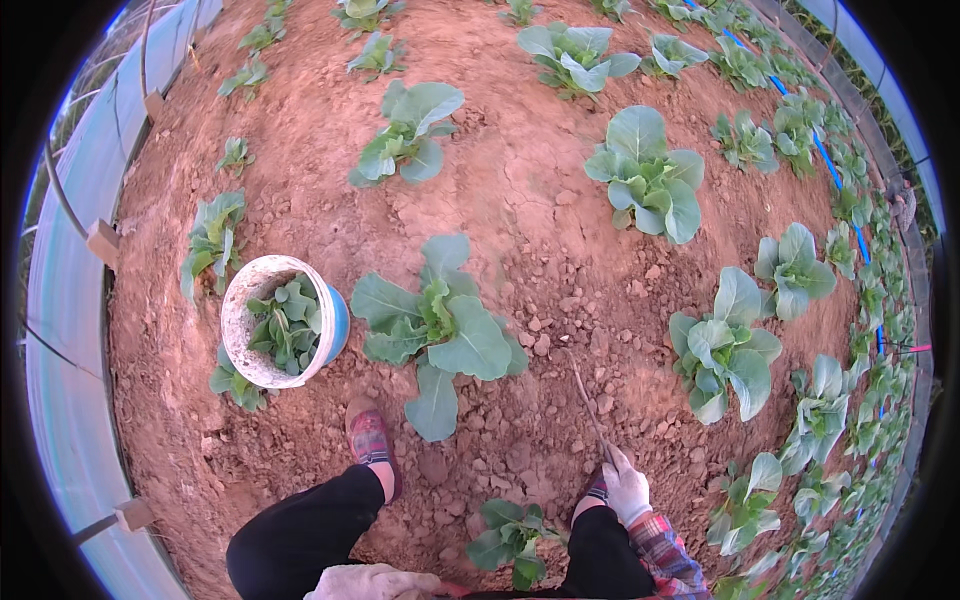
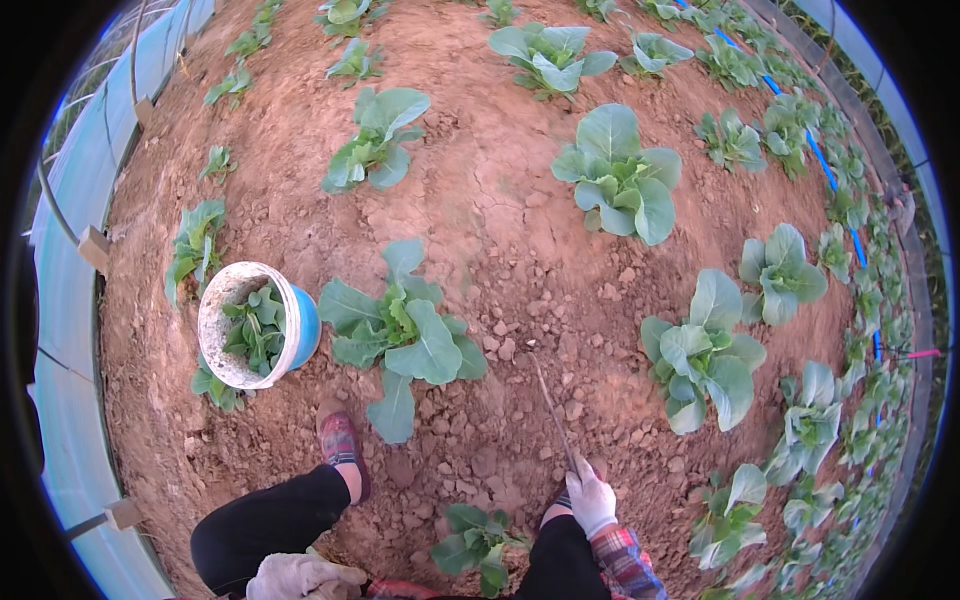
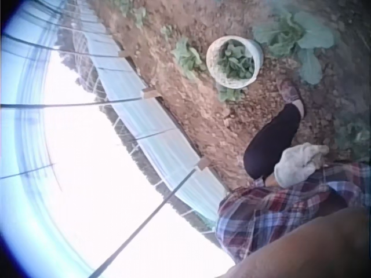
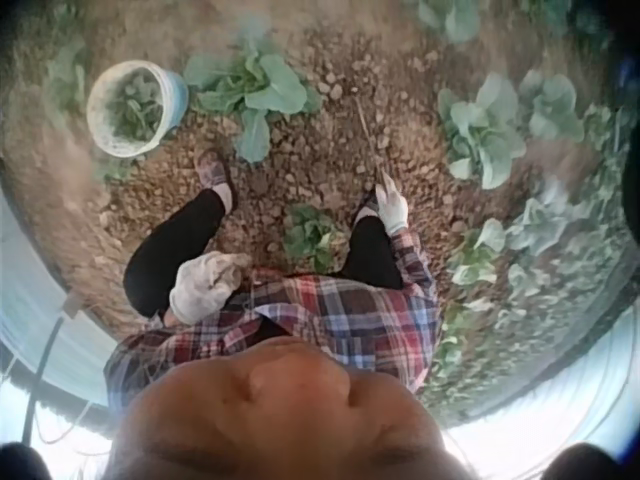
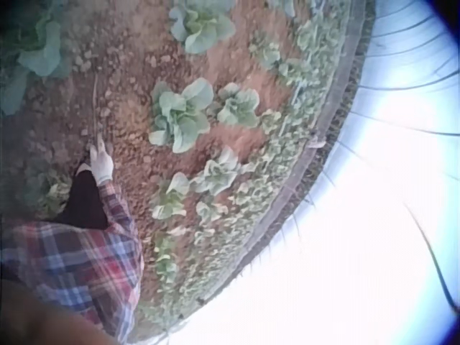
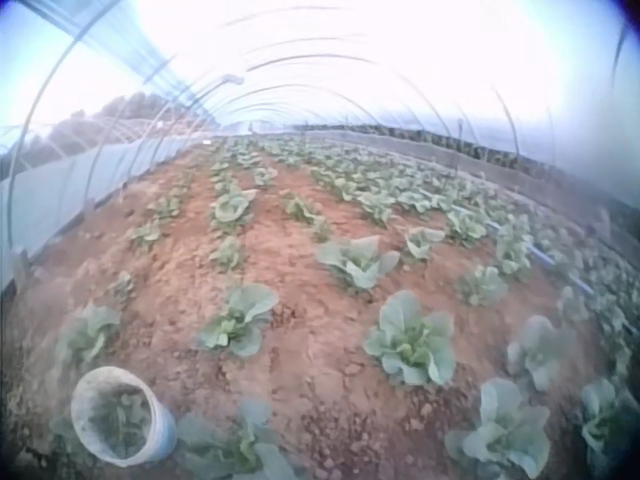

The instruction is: The person uses a small hand tool to loosen soil around young leafy plants in a greenhouse, then pulls weeds by hand and places them into a white bucket. The person moves along the rows, repeating the process of loosening soil and removing weeds.

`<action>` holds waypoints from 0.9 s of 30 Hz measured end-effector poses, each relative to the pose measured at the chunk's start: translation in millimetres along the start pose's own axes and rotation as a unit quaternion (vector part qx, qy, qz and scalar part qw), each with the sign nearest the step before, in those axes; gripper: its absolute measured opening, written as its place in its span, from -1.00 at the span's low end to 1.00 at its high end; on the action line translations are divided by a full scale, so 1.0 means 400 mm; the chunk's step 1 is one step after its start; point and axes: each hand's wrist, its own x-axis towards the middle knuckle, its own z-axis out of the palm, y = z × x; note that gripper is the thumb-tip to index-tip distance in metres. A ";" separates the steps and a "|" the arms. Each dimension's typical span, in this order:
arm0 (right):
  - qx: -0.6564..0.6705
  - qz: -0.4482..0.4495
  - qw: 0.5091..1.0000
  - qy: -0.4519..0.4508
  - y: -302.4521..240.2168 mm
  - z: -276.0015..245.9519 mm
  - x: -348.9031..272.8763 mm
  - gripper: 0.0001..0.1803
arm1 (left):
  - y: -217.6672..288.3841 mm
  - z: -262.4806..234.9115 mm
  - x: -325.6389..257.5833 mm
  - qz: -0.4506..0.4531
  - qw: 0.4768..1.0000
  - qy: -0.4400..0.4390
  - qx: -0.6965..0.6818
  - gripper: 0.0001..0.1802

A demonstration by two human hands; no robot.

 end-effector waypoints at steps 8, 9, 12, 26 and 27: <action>-0.079 -0.100 0.990 0.056 -0.043 0.041 0.327 -0.52 | -0.007 0.011 0.011 0.019 1.000 0.006 -0.010 -0.67; -0.091 -0.105 0.987 0.076 -0.076 0.008 0.410 -0.52 | -0.009 0.014 0.017 0.026 1.000 0.003 -0.007 -0.66; -0.039 -0.083 0.992 0.090 -0.314 -0.028 0.579 -0.51 | -0.003 0.010 0.014 0.012 1.000 0.006 0.021 -0.65; -0.077 -0.030 0.996 0.044 -0.267 0.011 0.463 -0.48 | -0.001 -0.019 0.000 -0.010 1.000 -0.002 0.000 -0.66; -0.099 -0.022 0.994 0.032 -0.243 -0.004 0.415 -0.48 | -0.020 -0.026 -0.013 -0.001 1.000 -0.002 -0.008 -0.66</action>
